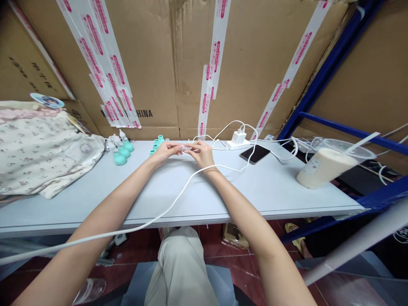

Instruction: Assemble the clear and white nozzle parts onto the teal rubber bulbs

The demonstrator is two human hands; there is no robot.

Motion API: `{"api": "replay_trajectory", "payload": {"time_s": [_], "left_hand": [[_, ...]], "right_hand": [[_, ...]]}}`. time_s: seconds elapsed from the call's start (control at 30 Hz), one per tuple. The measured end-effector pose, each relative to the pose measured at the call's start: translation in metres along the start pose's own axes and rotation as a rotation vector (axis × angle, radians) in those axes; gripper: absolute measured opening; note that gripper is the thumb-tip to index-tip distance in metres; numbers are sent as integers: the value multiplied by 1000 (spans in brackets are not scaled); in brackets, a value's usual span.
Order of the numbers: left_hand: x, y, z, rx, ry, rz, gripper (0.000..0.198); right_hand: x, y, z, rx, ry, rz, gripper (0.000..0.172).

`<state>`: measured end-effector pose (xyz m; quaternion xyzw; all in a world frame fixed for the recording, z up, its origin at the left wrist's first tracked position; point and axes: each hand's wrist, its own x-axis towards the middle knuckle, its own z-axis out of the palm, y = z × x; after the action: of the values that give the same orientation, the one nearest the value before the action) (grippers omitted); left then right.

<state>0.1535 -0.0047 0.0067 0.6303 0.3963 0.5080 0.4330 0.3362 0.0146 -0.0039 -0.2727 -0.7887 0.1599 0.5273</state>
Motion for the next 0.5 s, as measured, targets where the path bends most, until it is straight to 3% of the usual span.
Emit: {"api": "replay_trajectory", "payload": {"time_s": [0.2, 0.5], "left_hand": [[0, 0, 7, -38, 59, 12, 42], [0, -5, 10, -129, 9, 9, 51]], "right_hand": [[1, 0, -2, -34, -21, -16, 26], [2, 0, -4, -23, -3, -8, 28]]}}
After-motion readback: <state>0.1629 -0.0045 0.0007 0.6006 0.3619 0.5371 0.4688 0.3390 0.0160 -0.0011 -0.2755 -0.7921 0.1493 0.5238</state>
